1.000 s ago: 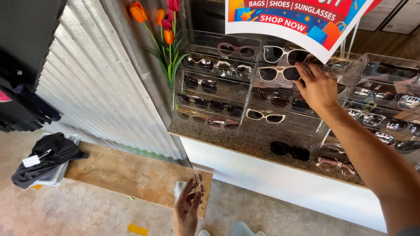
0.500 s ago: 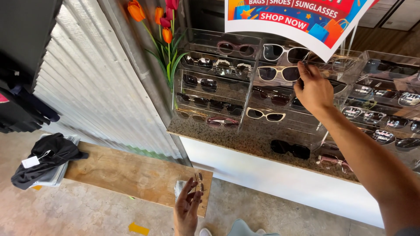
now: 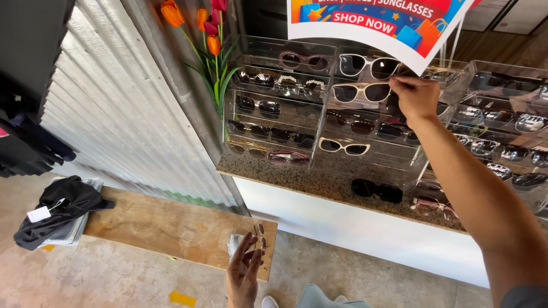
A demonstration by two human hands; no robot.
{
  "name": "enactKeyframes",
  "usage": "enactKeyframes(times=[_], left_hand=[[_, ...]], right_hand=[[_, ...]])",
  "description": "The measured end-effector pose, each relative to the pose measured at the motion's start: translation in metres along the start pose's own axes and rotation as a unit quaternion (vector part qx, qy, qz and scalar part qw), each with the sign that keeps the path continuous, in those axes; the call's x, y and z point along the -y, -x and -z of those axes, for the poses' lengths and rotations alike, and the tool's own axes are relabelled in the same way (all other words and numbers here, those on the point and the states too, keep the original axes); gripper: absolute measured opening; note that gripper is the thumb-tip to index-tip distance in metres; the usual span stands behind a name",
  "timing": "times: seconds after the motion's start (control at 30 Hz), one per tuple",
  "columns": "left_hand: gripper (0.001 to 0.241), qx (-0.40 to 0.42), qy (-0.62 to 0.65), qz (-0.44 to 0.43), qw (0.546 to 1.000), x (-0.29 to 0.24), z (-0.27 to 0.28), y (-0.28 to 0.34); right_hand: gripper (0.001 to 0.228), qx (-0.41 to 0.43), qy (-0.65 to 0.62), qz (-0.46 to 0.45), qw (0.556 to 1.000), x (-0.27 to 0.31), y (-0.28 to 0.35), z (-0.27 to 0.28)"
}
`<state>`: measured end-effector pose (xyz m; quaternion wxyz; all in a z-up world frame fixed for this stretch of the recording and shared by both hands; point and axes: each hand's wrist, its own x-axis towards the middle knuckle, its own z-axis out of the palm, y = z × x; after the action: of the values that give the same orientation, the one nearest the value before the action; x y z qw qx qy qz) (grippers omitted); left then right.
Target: The recorder selects several pairs of sunglasses from a display, inspects them, and cleans the lenses using a black microfiber cloth.
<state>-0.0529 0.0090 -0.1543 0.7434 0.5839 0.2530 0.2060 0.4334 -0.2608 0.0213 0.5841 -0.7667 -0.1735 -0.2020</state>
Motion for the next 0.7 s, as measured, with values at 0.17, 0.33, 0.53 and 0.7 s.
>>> enactKeyframes(times=[0.17,0.33,0.53,0.7], left_hand=[[0.055,-0.006,-0.004,0.012,1.0,-0.001,0.0,0.003],[0.055,0.007,0.011,-0.003,1.0,0.006,0.003,0.003],[0.055,0.007,0.012,-0.007,1.0,0.003,-0.001,0.002],[0.055,0.01,-0.007,-0.003,1.0,0.006,-0.001,0.001]], right_hand=[[0.012,-0.023,-0.027,-0.085,0.996,-0.006,0.001,-0.002],[0.011,-0.024,0.004,-0.106,0.994,-0.005,0.005,-0.002],[0.011,0.022,0.091,0.01,0.996,0.011,0.016,0.001],[0.014,0.031,0.132,-0.039,0.99,0.026,0.019,0.01]])
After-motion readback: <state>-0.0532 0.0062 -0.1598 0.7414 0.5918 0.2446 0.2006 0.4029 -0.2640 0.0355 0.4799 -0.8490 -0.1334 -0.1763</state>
